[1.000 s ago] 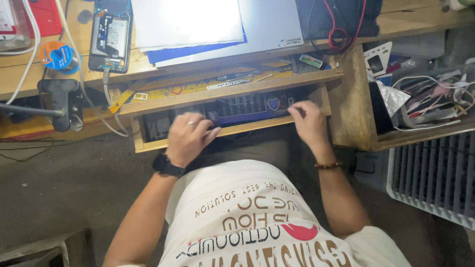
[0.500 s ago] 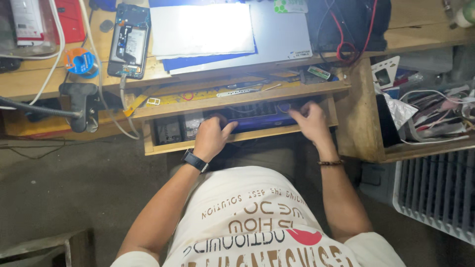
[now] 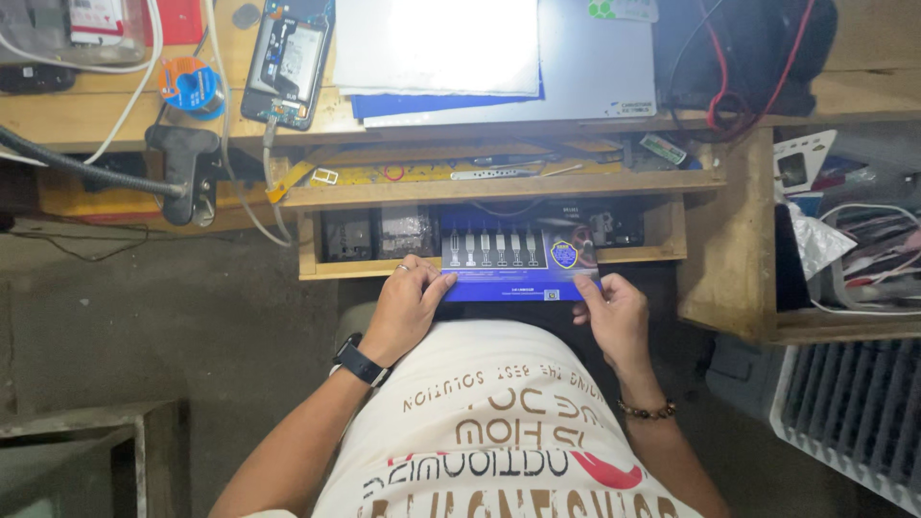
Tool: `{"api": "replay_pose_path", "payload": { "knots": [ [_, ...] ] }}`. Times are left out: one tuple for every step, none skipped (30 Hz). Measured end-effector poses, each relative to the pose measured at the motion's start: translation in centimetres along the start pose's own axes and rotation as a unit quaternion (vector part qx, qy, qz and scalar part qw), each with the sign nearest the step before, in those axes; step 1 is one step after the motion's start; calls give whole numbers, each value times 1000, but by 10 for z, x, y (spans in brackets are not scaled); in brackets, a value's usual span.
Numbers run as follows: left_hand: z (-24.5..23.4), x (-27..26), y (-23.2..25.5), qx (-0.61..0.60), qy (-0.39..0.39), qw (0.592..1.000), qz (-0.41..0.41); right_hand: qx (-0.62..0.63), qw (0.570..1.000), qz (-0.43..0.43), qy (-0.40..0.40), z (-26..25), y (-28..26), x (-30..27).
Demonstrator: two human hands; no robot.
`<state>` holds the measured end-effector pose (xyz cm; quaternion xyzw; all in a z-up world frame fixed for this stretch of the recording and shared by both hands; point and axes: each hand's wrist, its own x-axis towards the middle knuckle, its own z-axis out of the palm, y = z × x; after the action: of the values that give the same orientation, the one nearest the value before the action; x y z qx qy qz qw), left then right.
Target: The person opens a drawer and retrieves a small circuit board from a box. They then place the board on the workbench under a microscope and use a soldering iron to work on the board's components.
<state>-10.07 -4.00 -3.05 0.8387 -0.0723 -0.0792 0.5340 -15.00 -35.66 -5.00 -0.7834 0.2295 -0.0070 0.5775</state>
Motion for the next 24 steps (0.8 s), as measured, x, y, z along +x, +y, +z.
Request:
{"api": "replay_pose_path", "payload": {
  "knots": [
    [-4,-4,1,9,-13,1000,-6,5,1000,21,-11,1,1,-4],
    [-7,-4,4,18,-27,999,-8,11,999,39,-19,0,-1,-5],
    [-10,-5,8,9,-37,999,-17,16,998,56,-27,-1,-5,-6],
    [-16,-10,13,2,-45,999,-30,30,999,10,-39,-1,-10,-7],
    [-21,-15,18,-6,-53,998,-43,43,997,-36,-51,-2,-16,-8],
    [-25,-22,23,-11,-46,998,-36,56,994,-77,-60,-4,-21,-16],
    [-28,-28,27,-16,-39,999,-29,34,995,-80,-51,-6,-27,-26],
    [-30,-27,30,-20,-27,999,-15,14,995,-93,-41,-7,-35,-28],
    [-31,-25,32,-42,-20,999,21,-6,994,-105,-32,-7,-44,-29],
    [-32,-28,34,-63,-13,997,52,11,992,-122,-38,-7,-51,-30],
    [-33,-31,34,-84,-5,993,84,27,989,-139,-43,-7,-58,-31],
    [-33,-34,34,-86,15,993,74,42,986,-152,-45,-8,-63,-36],
    [-33,-34,32,-87,36,994,63,93,985,-138,-52,-7,-66,-37],
    [-31,-34,31,-89,55,993,53,142,981,-123,-57,-6,-70,-36],
    [-32,-36,31,-106,47,991,66,191,974,-108,-61,-6,-74,-35],
    [-36,-33,30,-121,44,988,84,222,970,-77,-69,-6,-81,-33],
    [-40,-29,29,-136,40,985,102,252,964,-46,-78,-8,-88,-32],
    [-45,-25,29,-127,32,981,143,280,956,-8,-86,-9,-94,-32],
    [-50,-15,27,-117,22,976,185,287,955,-5,-79,-7,-98,-29],
    [-54,-3,25,-107,14,967,230,295,953,-6,-72,-5,-102,-21],
    [-51,4,26,-116,20,969,217,303,951,-7,-65,-4,-105,-16],
    [-46,13,29,-126,28,970,205,308,948,-23,-71,-2,-110,-11],
    [-42,22,31,-135,36,971,194,312,946,-39,-78,0,-114,-6],
    [-41,28,32,-156,27,977,141,316,944,-52,-86,1,-117,-3]
  ]
}}
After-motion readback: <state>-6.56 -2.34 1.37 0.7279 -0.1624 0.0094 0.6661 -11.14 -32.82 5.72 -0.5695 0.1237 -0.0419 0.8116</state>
